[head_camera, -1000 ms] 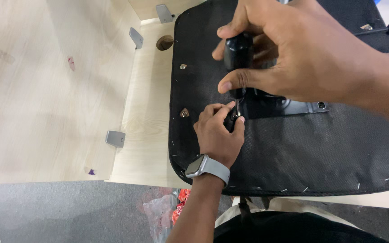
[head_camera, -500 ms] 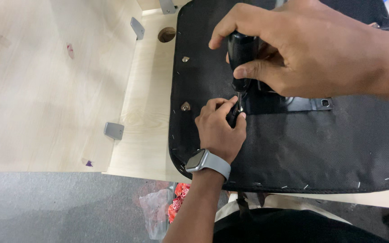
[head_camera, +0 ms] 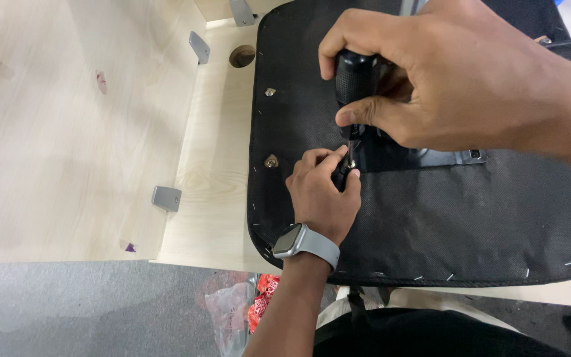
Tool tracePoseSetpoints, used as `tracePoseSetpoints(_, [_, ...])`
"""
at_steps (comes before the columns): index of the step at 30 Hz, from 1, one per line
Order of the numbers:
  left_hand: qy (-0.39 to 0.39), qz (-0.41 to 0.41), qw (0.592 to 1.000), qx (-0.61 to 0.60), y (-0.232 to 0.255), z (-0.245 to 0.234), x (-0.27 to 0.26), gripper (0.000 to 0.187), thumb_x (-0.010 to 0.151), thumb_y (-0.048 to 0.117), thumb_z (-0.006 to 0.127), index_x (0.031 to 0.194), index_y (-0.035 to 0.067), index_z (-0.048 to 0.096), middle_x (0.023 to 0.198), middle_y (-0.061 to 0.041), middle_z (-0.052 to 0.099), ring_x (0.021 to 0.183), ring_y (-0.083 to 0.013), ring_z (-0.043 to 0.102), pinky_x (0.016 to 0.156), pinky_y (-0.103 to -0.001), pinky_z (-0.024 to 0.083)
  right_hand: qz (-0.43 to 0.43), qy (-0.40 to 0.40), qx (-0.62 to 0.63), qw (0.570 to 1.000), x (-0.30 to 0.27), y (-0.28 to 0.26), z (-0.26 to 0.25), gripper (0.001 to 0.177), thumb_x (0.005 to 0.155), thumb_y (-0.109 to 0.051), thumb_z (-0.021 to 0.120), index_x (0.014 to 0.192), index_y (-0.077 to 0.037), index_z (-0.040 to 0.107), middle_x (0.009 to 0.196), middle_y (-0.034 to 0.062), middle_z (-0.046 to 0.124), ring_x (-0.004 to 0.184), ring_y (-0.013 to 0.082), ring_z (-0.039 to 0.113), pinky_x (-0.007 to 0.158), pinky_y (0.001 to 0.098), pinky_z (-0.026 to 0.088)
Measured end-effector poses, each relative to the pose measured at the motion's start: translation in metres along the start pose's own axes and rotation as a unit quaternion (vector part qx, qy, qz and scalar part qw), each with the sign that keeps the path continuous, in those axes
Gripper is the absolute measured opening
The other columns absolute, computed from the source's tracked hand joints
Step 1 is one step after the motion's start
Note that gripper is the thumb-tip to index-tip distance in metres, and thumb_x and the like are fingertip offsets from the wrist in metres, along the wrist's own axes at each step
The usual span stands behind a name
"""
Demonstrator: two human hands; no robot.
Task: The person uses a screwdriver to tighten screws on the underside of an office chair seat, securing the seat to the gas lift mechanism. The person works methodically on multiple screws around the central mounting plate.
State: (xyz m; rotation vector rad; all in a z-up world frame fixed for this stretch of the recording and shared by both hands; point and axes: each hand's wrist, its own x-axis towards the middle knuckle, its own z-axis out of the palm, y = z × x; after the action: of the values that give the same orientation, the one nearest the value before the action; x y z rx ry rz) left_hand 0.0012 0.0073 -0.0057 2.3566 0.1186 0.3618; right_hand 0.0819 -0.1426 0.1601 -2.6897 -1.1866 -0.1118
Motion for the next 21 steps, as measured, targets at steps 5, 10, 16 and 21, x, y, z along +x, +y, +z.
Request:
tracePoseSetpoints(5, [-0.01,-0.002,1.0,0.002,0.0,-0.001,0.0,0.041,0.086,0.021,0.073,0.124,0.005,0.073,0.114,-0.009,0.065,0.113,-0.0245,0.059,0.107,-0.046,0.038,-0.141,0.189,-0.048,0.971,-0.003,-0.003,0.001,0.049,0.081,-0.038,0.089,0.11,-0.005,0.066,0.067,0.0088,0.067,0.053,0.0229,0.065,0.049,0.0342,0.048])
tracePoseSetpoints(10, [-0.011,-0.002,1.0,0.005,-0.001,0.0,0.001,0.041,0.086,0.021,0.073,0.125,0.007,0.072,0.114,-0.008,0.066,0.111,-0.0251,0.06,0.106,-0.045,0.04,-0.029,0.077,-0.025,0.996,-0.004,-0.013,0.003,0.051,0.084,-0.041,0.085,0.121,-0.012,0.067,0.064,0.0056,0.066,0.053,0.0205,0.067,0.05,0.0347,0.053])
tracePoseSetpoints(16, [-0.003,0.009,1.0,0.003,-0.005,0.0,0.0,0.042,0.085,0.022,0.074,0.125,0.008,0.072,0.115,-0.009,0.065,0.112,-0.0262,0.061,0.104,-0.046,0.04,-0.084,0.121,-0.003,0.989,-0.001,-0.021,-0.006,0.053,0.084,-0.033,0.083,0.128,-0.009,0.064,0.078,0.0118,0.07,0.062,0.0223,0.071,0.053,0.0342,0.055])
tracePoseSetpoints(21, [0.022,0.021,1.0,-0.008,-0.003,0.001,-0.001,0.04,0.083,0.019,0.075,0.121,0.008,0.072,0.114,-0.009,0.066,0.112,-0.026,0.061,0.103,-0.046,0.04,0.064,0.114,0.147,0.98,-0.019,-0.016,-0.01,0.046,0.093,-0.024,0.079,0.131,-0.008,0.059,0.087,0.0132,0.07,0.074,0.0201,0.075,0.062,0.0303,0.061])
